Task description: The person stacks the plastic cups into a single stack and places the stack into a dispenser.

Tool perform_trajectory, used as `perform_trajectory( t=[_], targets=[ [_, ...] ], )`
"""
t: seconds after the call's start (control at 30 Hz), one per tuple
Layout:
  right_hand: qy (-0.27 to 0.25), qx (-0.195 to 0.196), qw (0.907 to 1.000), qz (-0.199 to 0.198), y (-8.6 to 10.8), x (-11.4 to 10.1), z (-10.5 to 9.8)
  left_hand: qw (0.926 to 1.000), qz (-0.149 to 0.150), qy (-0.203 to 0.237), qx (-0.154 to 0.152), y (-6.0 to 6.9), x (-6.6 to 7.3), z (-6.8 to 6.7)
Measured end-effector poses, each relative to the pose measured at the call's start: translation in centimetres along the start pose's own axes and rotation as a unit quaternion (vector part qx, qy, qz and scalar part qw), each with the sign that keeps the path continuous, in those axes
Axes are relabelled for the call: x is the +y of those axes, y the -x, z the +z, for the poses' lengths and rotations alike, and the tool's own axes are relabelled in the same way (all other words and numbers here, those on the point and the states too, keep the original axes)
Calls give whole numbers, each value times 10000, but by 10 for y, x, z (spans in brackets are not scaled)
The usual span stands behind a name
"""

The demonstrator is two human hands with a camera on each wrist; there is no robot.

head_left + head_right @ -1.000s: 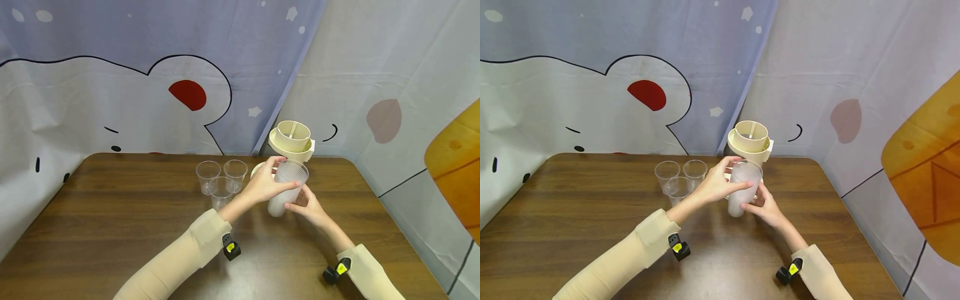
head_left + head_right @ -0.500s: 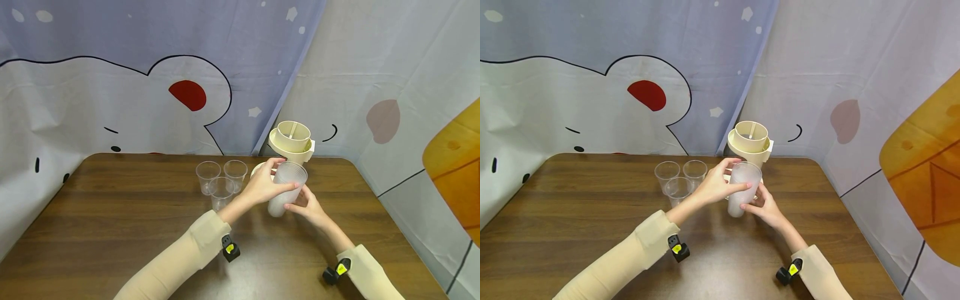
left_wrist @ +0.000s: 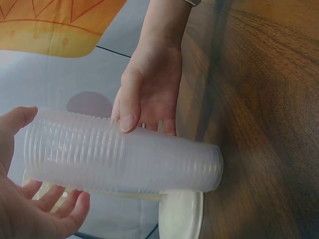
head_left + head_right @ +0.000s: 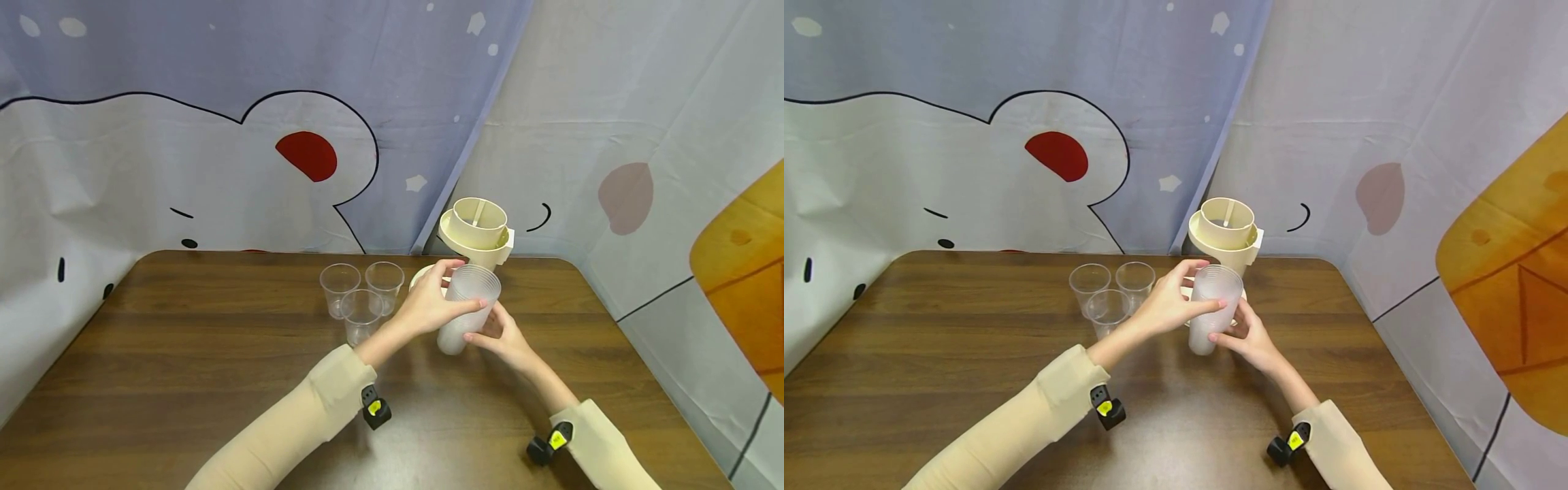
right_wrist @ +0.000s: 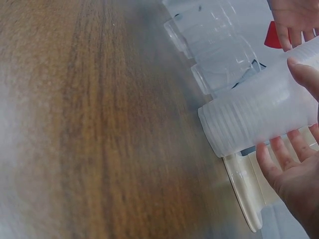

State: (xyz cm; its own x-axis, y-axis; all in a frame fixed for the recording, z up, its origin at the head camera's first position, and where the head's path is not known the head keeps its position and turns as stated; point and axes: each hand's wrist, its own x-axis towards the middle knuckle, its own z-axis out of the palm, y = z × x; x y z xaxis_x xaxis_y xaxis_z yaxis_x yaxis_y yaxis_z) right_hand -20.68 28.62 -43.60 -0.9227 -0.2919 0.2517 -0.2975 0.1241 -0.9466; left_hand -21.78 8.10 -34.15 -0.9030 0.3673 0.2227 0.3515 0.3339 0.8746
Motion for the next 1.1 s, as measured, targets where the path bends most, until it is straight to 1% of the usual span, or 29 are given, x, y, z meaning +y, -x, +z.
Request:
perform_trajectory(
  t=[0.27, 0.5, 0.8, 0.93, 1.1],
  targets=[
    [-20, -22, 10000, -11, 0, 0, 0, 10000, 13, 51, 13, -1, -1, 1],
    [112, 20, 9999, 38, 0, -1, 0, 9999, 94, 20, 45, -1, -2, -1],
    [67, 29, 10000, -6, 0, -2, 1, 10000, -14, 41, 59, 1, -7, -7],
    [97, 23, 9999, 15, 0, -2, 2, 9998, -74, 119, 137, 4, -12, -12],
    [145, 42, 9999, 49, 0, 0, 2, 9989, 13, 319, 352, 10, -15, -21]
  ],
)
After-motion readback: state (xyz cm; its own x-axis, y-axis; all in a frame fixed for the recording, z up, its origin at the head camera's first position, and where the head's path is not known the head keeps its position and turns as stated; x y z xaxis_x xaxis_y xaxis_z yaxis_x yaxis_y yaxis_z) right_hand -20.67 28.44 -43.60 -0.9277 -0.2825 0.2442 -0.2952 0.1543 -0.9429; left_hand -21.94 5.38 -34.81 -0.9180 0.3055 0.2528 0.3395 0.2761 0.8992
